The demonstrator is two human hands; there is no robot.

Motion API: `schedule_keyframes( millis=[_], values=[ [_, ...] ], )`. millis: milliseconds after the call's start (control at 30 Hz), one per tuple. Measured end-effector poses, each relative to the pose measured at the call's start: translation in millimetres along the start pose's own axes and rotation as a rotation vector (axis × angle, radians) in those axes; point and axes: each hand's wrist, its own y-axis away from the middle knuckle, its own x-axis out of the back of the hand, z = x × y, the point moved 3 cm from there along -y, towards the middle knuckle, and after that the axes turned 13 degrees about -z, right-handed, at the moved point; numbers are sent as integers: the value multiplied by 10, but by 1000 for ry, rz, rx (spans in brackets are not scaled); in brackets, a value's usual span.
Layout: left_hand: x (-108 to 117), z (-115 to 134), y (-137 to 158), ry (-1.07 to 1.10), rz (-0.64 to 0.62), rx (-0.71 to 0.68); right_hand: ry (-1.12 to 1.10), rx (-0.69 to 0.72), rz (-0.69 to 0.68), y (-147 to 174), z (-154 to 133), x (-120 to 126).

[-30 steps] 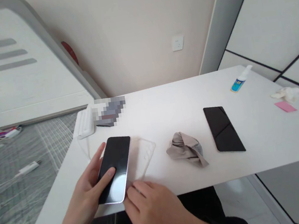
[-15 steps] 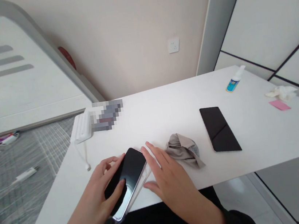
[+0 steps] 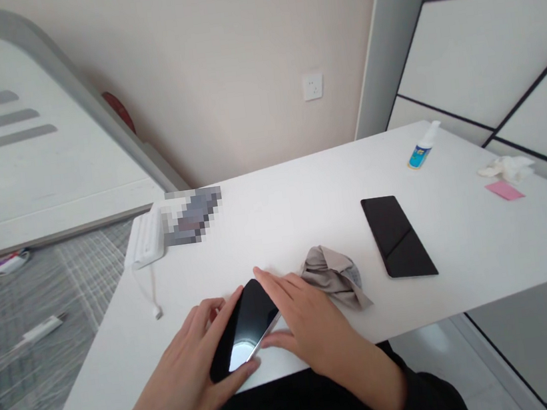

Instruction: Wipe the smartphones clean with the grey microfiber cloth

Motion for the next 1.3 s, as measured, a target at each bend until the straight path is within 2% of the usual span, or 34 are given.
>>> schedule_keyframes(
  millis=[200, 500, 700, 800, 900, 1000, 1133, 1300],
  values=[
    [46, 67, -11, -38, -7, -23, -47, 40, -75, -97, 71, 100],
    [55, 97, -36, -54, -40, 7, 87, 43, -108, -96, 13, 192],
    [20, 102, -23, -37, 4, -25, 63, 116, -110, -133, 65, 219],
    [17, 20, 5, -18, 60, -31, -22, 148, -98, -137, 64, 213],
    [62, -155, 62, 96, 145, 76, -90, 114, -39, -98, 71, 192],
    [113, -284, 104, 318, 171, 165, -120, 89, 42, -41, 77, 176],
    [134, -253, 101, 476, 176, 150, -189, 84, 113, 25, 76, 204],
    [101, -202, 142, 549, 285, 99, -502, -4, 125, 62, 104, 332]
  ],
)
